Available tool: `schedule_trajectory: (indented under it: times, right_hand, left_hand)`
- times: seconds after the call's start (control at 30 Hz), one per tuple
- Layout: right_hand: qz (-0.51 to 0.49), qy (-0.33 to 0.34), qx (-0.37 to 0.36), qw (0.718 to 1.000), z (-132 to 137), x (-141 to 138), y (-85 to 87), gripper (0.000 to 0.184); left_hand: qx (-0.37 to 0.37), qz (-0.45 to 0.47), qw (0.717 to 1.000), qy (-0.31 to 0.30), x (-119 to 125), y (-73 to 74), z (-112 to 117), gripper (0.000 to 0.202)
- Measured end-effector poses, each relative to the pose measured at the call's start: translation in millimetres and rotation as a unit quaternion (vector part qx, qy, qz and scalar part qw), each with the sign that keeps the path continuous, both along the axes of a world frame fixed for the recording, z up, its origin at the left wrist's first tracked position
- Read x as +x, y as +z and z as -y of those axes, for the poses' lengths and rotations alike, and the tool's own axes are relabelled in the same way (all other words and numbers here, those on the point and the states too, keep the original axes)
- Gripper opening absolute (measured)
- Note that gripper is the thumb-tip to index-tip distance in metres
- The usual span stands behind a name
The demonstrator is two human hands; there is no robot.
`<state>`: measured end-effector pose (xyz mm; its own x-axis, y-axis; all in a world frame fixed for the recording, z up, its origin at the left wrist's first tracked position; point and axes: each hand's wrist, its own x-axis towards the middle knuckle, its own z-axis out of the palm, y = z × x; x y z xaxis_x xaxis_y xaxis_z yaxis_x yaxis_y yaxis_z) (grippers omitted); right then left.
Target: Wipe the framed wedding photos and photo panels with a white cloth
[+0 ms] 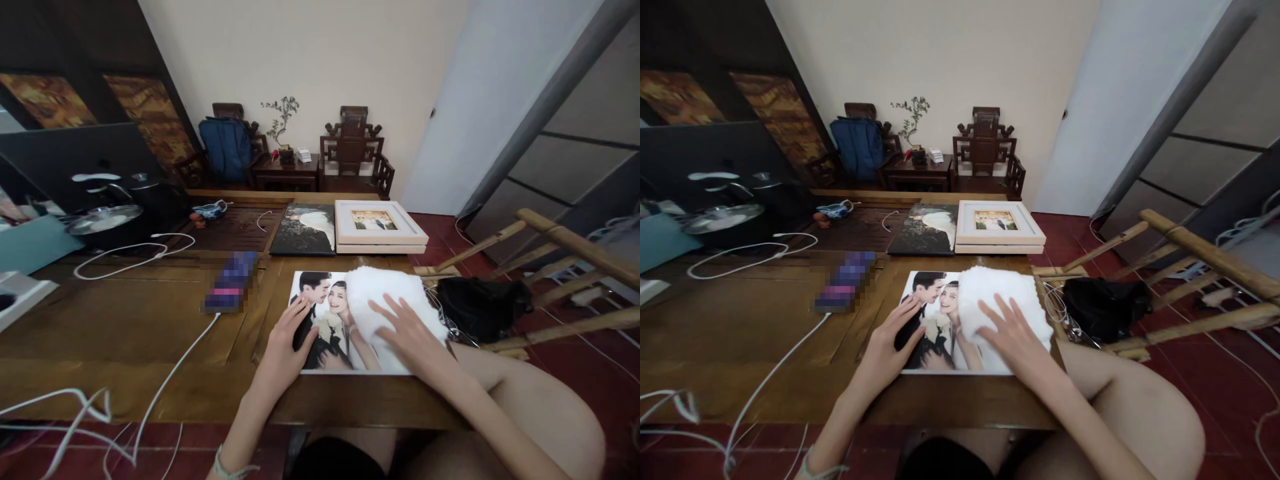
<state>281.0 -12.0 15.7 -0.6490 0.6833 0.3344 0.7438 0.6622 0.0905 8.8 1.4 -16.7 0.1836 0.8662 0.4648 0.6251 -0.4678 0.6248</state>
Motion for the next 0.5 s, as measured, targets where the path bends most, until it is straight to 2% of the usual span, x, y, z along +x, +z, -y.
schedule_trajectory:
  times: [0.13, 0.23, 0.3, 0.37, 0.5]
  right_hand:
    - [-0.037, 0.032, 0.003, 0.999, 58, -3, -0.2, 0.024]
    - [-0.044, 0.066, -0.009, 0.997, 76, -3, 6.7, 0.024]
    - [-0.029, 0.062, -0.038, 0.997, 69, 0, 13.9, 0.031]
    - [-0.016, 0.038, -0.057, 0.998, 50, 3, 20.8, 0.042]
    - [0.020, -0.005, -0.077, 0.997, -13, 6, 28.0, 0.053]
  left_hand:
    - [-0.014, -0.021, 1.000, -0.014, -1, 1.1, 3, 0.040]
    - [-0.050, -0.049, 0.997, -0.032, -3, 4.0, 5, 0.040]
    - [-0.057, -0.062, 0.996, -0.035, -4, 4.9, 5, 0.041]
    - [-0.053, -0.070, 0.996, -0.035, -4, 4.4, 4, 0.041]
    - [-0.046, -0.082, 0.995, -0.030, -3, 2.6, 2, 0.041]
